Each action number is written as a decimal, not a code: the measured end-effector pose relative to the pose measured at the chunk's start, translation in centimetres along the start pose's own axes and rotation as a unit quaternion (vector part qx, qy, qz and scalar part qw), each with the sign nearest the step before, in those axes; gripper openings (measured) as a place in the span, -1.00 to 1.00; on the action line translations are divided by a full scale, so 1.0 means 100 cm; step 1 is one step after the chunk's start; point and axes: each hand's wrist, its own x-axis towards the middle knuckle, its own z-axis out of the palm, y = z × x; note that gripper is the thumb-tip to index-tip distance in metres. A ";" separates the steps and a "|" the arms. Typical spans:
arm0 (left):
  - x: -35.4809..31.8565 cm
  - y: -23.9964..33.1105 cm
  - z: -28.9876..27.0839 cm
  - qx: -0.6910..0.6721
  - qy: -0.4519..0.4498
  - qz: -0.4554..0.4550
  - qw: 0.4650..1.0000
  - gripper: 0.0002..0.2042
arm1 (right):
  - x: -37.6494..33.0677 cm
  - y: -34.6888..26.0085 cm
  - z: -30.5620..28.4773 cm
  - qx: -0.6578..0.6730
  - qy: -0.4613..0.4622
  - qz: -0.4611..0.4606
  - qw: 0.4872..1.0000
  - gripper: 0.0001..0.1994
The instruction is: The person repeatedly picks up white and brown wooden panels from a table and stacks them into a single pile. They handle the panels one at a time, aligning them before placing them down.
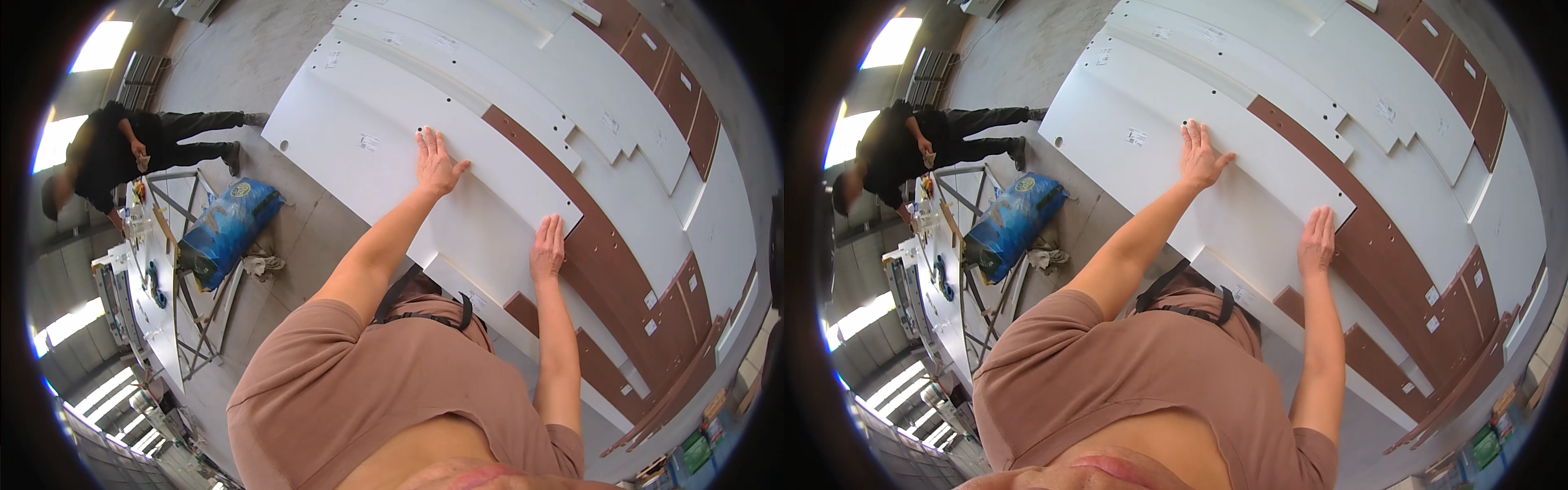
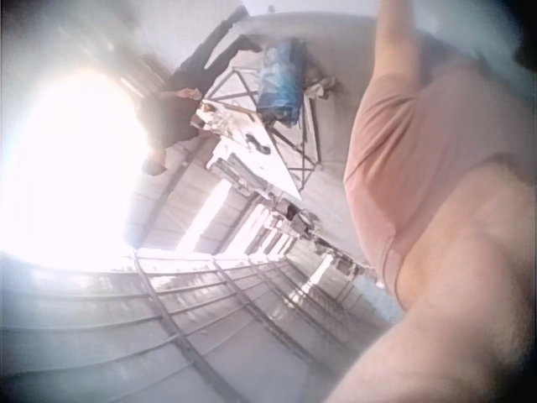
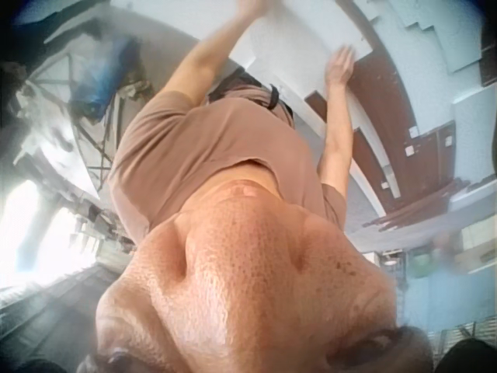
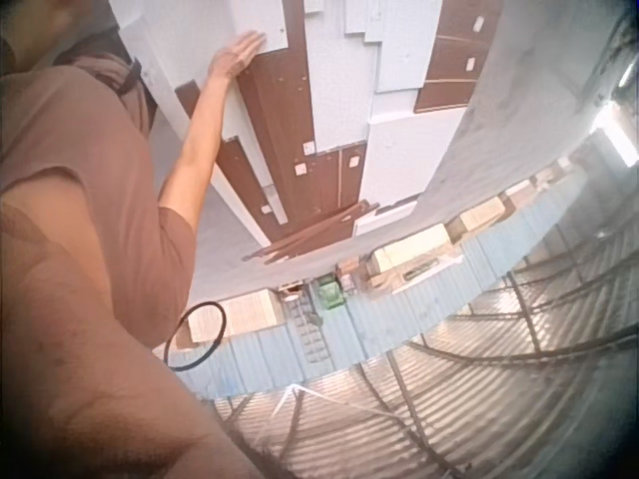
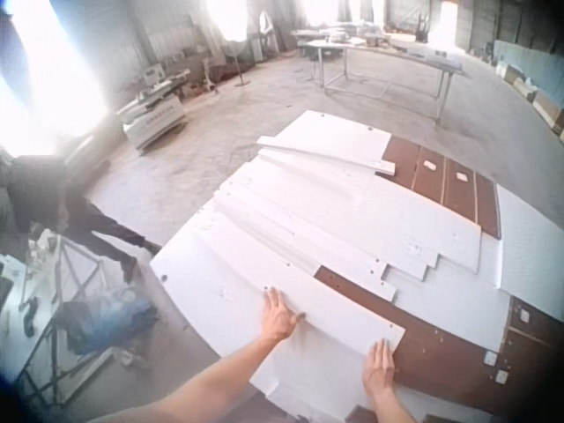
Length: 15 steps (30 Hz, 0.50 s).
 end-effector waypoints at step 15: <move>0.014 -0.021 0.017 0.029 0.050 0.080 0.995 0.03 | 0.003 -0.006 0.012 0.027 0.010 0.042 0.999 -0.56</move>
